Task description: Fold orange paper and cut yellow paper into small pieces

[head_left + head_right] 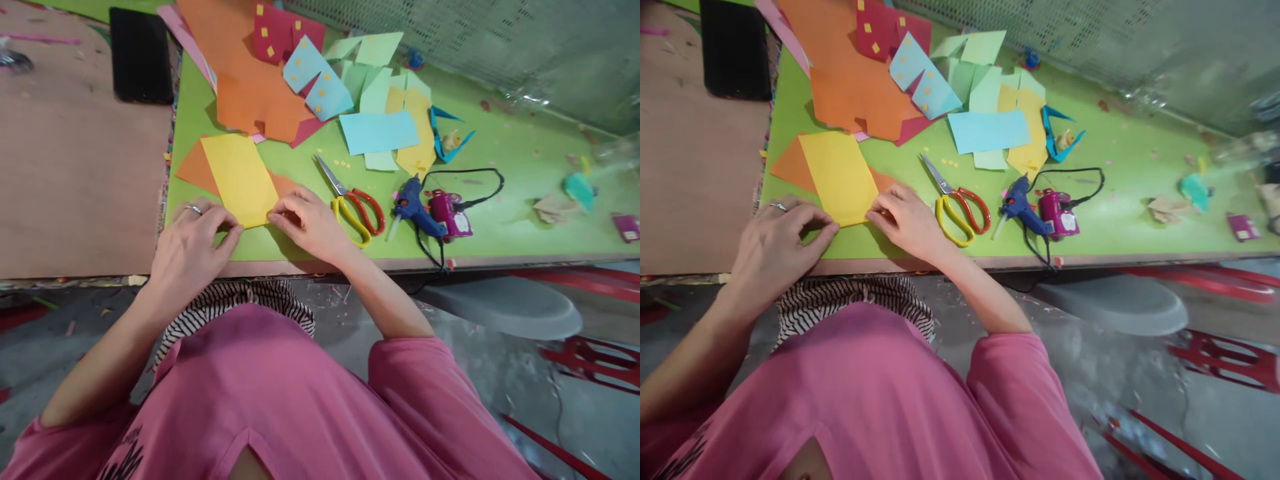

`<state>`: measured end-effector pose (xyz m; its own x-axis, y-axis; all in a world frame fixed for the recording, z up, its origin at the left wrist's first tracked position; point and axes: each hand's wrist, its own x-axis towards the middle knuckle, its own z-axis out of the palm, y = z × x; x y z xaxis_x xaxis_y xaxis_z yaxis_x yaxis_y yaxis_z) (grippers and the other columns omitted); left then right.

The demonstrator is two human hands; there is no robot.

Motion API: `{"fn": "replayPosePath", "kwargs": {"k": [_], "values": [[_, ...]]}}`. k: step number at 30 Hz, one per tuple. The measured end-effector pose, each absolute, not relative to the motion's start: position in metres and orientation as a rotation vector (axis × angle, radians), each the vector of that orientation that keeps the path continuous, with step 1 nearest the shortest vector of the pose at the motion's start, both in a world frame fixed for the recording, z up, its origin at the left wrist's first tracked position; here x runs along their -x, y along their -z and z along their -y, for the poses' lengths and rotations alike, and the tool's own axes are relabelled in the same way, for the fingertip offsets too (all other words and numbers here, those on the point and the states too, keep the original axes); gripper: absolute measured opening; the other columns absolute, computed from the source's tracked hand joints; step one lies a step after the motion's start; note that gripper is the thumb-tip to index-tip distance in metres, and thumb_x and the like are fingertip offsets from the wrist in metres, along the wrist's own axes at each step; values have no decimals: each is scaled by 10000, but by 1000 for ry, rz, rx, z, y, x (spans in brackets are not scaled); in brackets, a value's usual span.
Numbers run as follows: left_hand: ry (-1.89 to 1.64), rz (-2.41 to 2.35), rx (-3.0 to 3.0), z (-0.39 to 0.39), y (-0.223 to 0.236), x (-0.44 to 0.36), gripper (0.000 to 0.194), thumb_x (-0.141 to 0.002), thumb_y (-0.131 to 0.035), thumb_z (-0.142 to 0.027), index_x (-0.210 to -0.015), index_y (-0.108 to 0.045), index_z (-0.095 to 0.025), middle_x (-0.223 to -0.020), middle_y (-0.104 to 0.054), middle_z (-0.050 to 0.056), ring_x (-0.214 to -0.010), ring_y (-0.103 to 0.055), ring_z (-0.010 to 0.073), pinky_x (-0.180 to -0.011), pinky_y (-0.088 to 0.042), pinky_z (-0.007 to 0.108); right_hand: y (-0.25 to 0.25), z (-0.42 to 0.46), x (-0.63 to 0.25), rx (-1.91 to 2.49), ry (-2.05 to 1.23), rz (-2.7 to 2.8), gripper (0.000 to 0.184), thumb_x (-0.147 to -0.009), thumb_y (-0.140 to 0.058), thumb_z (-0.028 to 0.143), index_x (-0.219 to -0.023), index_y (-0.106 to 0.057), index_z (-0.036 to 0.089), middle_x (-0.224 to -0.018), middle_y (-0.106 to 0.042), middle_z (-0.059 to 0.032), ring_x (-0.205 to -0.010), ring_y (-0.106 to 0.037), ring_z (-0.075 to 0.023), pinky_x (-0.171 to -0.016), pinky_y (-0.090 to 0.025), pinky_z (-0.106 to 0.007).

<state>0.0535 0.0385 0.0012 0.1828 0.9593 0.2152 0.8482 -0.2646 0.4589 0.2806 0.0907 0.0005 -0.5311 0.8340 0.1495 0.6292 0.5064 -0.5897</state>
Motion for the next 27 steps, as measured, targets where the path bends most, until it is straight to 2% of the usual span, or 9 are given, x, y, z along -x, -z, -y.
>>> {"fn": "replayPosePath", "kwargs": {"k": [4, 10, 15, 19, 27], "values": [[-697, -1703, -2228, -37, -3, -55, 228, -995, -547, -373, -907, -705, -234, -906, -719, 49, -864, -649, 252, -831, -513, 396, 0, -90, -281, 1192, -690, 2322, 184, -1003, -599, 346, -912, -636, 190, -960, -618, -53, -874, -559, -192, -839, -429, -340], [-598, -1747, -2177, -36, -9, -57, 237, -1005, -520, -352, -874, -683, -240, -954, -708, 33, -920, -628, 236, -885, -508, 387, 1, -88, -281, 1204, -714, 2285, 205, -996, -602, 372, -900, -646, 195, -932, -613, -35, -879, -561, -185, -868, -442, -348], [-596, -1780, -2120, -39, -7, -55, 169, -954, -573, -348, -824, -642, -265, -966, -686, 49, -1006, -618, 274, -978, -499, 454, 2, -86, -280, 1226, -701, 2266, 199, -983, -609, 371, -892, -654, 199, -974, -614, -45, -922, -565, -202, -891, -458, -377], [-553, -1787, -2138, -40, -6, -54, 166, -950, -568, -354, -829, -639, -266, -981, -663, 57, -1042, -610, 295, -990, -501, 498, 3, -85, -278, 1254, -699, 2255, 174, -965, -619, 356, -887, -663, 206, -996, -619, -51, -956, -572, -220, -929, -465, -413], [-594, -1710, -2146, -45, -6, -50, 159, -946, -574, -345, -827, -640, -262, -1019, -669, 55, -1069, -604, 282, -1041, -487, 498, 5, -84, -279, 1223, -714, 2249, 148, -946, -633, 338, -868, -654, 213, -1005, -617, -57, -981, -571, -238, -972, -474, -464]]}}
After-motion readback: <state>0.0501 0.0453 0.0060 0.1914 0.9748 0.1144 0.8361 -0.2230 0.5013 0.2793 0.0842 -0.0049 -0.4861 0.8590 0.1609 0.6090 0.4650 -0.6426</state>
